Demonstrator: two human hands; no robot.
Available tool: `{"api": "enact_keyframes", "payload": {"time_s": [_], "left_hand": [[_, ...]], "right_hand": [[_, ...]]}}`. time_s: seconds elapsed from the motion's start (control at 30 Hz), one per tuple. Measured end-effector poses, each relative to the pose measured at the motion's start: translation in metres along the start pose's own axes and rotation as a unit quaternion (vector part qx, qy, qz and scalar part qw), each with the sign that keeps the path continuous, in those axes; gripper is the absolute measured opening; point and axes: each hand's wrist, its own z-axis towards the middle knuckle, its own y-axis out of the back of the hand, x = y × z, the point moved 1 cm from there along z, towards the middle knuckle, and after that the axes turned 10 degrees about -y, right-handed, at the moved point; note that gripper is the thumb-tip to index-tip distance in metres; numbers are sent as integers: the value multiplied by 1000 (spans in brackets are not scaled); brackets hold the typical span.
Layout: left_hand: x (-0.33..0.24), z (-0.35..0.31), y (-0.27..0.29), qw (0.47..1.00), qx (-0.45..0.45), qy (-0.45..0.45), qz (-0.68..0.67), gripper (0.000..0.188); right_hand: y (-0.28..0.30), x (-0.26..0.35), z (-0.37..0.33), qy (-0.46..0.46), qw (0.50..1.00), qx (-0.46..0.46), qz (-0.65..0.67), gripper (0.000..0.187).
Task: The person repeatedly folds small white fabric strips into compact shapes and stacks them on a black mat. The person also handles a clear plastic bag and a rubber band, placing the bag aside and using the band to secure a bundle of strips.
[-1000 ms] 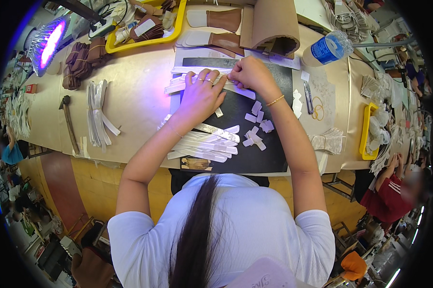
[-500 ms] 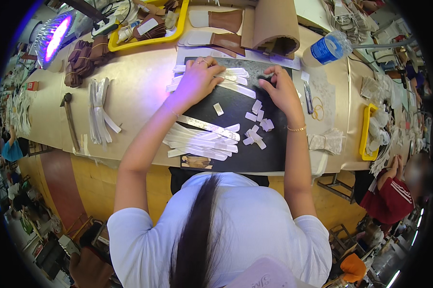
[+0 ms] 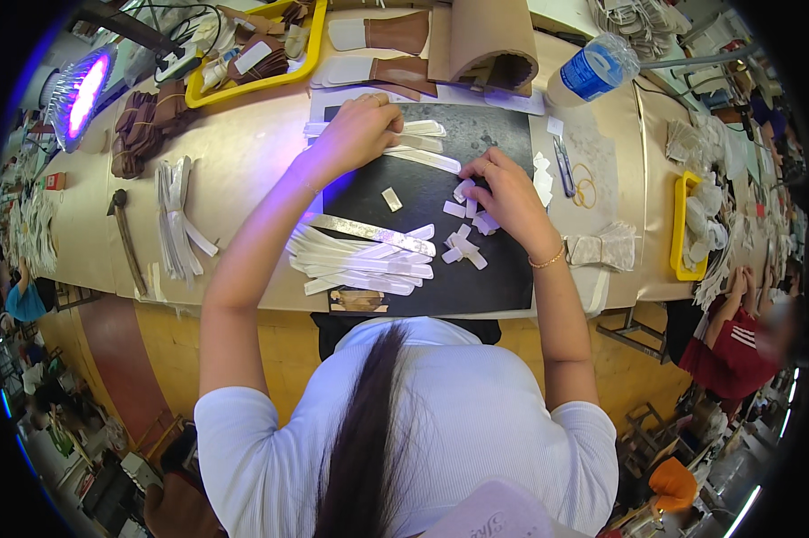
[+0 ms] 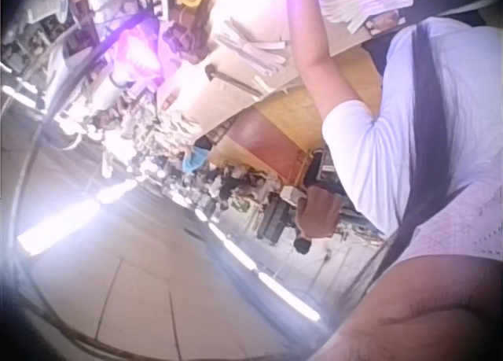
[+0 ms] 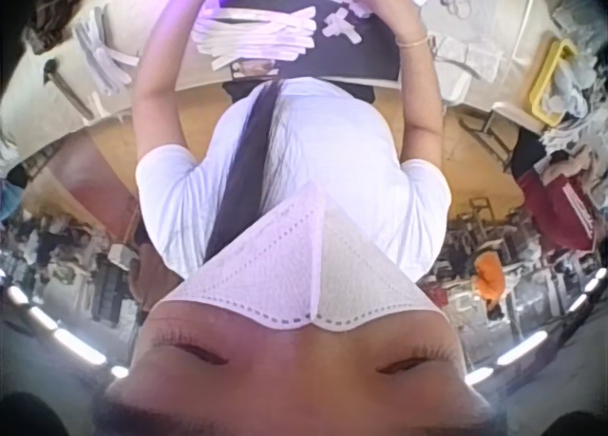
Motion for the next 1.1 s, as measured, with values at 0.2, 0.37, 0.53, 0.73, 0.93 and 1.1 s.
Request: {"api": "enact_keyframes", "payload": {"time_s": [0.2,0.37,0.53,0.73,0.93,1.1], "left_hand": [[-14,-7,9,999,-13,-5,29,17],[-39,-34,63,999,-29,16,1,15],[-76,-73,68,955,124,78,-256,19],[-70,-97,12,970,50,112,-211,24],[-54,-75,-8,993,-98,45,53,28],[-60,-76,-24,988,-85,26,123,32]], "right_hand": [[-3,15,-16,71,993,-5,-90,20],[-12,20,-28,130,966,3,-224,14],[-22,16,-28,158,944,-36,-287,12],[-15,20,-6,34,999,19,36,9],[-24,29,53,22,994,31,103,20],[-40,35,84,-55,990,58,114,24]]}}
